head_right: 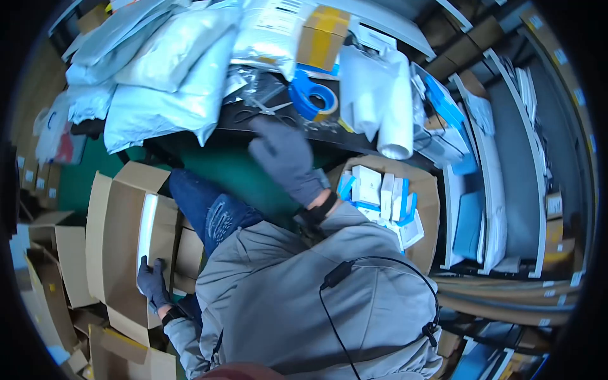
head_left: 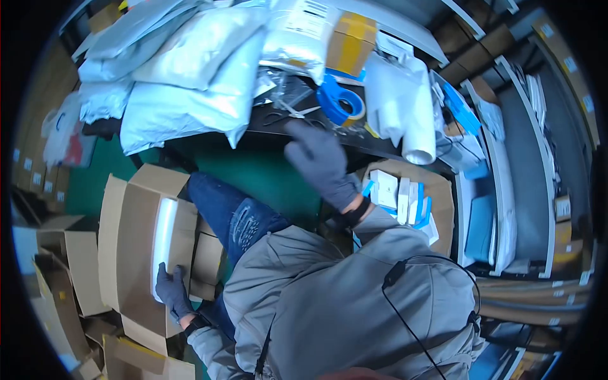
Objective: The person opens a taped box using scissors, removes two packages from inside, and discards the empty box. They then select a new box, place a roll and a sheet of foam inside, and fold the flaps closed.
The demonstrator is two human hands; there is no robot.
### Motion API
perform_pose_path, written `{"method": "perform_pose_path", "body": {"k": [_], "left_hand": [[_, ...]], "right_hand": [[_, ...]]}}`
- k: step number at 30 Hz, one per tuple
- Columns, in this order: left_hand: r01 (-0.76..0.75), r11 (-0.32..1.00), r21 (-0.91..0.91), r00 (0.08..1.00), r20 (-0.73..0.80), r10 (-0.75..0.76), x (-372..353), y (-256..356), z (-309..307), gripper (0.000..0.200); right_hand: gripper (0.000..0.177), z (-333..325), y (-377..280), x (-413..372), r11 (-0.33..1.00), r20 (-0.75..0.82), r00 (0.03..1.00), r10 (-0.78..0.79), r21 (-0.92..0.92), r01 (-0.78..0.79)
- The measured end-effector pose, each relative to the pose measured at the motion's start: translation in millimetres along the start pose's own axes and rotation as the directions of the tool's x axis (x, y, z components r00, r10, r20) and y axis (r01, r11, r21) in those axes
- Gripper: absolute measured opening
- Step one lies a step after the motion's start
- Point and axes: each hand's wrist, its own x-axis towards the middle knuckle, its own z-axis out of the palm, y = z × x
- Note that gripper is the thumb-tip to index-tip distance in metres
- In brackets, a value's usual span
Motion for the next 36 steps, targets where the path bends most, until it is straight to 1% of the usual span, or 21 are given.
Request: {"method": "perform_pose_path", "body": {"k": [3,4,6,7,10,11,14,15,17,19,21,22,24,25,26,27,29,31,32,35,36], "left_hand": [[-0.071,0.996,-0.058,0.997,-0.012,0.071,10,23,14,0.061],[-0.09,0.994,-0.054,0.996,-0.011,0.09,13,25,15,0.061],[-0.073,0.991,-0.109,0.997,0.016,0.075,17,24,19,0.059],[-0.056,0.989,-0.137,0.998,0.027,0.06,17,22,22,0.059],[-0.098,0.988,-0.122,0.995,-0.016,0.096,17,13,29,0.058],[-0.113,0.987,-0.111,0.993,-0.032,0.11,15,10,29,0.057],[-0.123,0.982,-0.141,0.992,-0.04,0.118,13,8,28,0.057],[-0.124,0.979,-0.161,0.992,-0.041,0.119,11,8,25,0.057],[-0.099,0.989,-0.109,0.993,-0.077,0.091,7,15,23,0.056],[-0.108,0.993,-0.045,0.987,-0.128,0.101,3,25,25,0.055],[-0.142,0.989,0.032,0.967,-0.208,0.146,3,25,32,0.05],[-0.161,0.982,0.097,0.952,-0.248,0.18,6,21,37,0.046],[-0.059,0.993,0.098,0.975,-0.207,0.078,9,23,34,0.04],[-0.072,0.993,0.089,0.972,-0.218,0.09,7,23,31,0.038],[-0.071,0.995,0.074,0.975,-0.207,0.085,7,24,27,0.037],[-0.08,0.995,0.054,0.977,-0.193,0.089,6,25,23,0.037],[-0.07,0.997,0.021,0.977,-0.202,0.073,1,28,17,0.04],[-0.043,0.999,0.031,0.974,-0.222,0.048,1,25,20,0.039],[-0.06,0.997,0.047,0.97,-0.233,0.069,2,24,22,0.037],[-0.079,0.995,0.061,0.964,-0.251,0.091,0,24,22,0.036],[-0.087,0.994,0.062,0.961,-0.258,0.1,-1,25,19,0.037]], "right_hand": [[0.049,-71,32,9,0.931,-0.229,0.922,0.311,-0.123,-0.344],[0.049,-88,47,7,0.926,-0.245,0.915,0.319,-0.125,-0.356],[0.062,-112,78,7,0.782,-0.467,0.876,-0.119,-0.588,-0.207],[0.062,-117,89,7,0.785,-0.475,0.871,-0.122,-0.584,-0.209],[0.079,-122,117,8,0.68,-0.422,0.869,0.26,-0.559,-0.475],[0.079,-119,127,10,0.688,-0.42,0.87,0.26,-0.551,-0.472],[0.087,-100,155,27,0.519,-0.404,0.833,0.378,-0.652,-0.552],[0.087,-96,164,32,0.538,-0.385,0.843,0.376,-0.649,-0.537],[0.103,-99,183,45,0.407,-0.197,0.656,0.729,-0.645,-0.646],[0.106,-100,194,51,0.412,-0.122,0.609,0.784,-0.631,-0.657],[0.08,-104,197,52,0.438,-0.091,0.624,0.776,-0.634,-0.638],[0.075,-108,238,45,0.522,0.062,0.595,0.801,-0.559,-0.644],[0.073,-111,258,31,0.636,-0.031,0.688,0.725,-0.352,-0.687],[0.067,-111,241,19,0.863,-0.011,0.945,0.326,-0.404,-0.302],[0.063,-134,224,13,0.574,0.278,0.937,0.213,-0.811,0.11],[0.094,-117,240,22,0.672,-0.262,0.804,0.533,-0.447,-0.591],[0.09,-129,118,38,0.754,-0.248,0.822,0.512,-0.329,-0.569],[0.084,-128,79,53,0.677,-0.437,0.772,0.462,-0.389,-0.625],[0.084,-128,54,64,0.688,-0.42,0.785,0.456,-0.393,-0.61],[0.077,-126,-14,87,0.845,-0.457,0.775,0.437,-0.087,-0.527],[0.077,-118,-30,91,0.853,-0.45,0.786,0.425,-0.091,-0.514]]}}
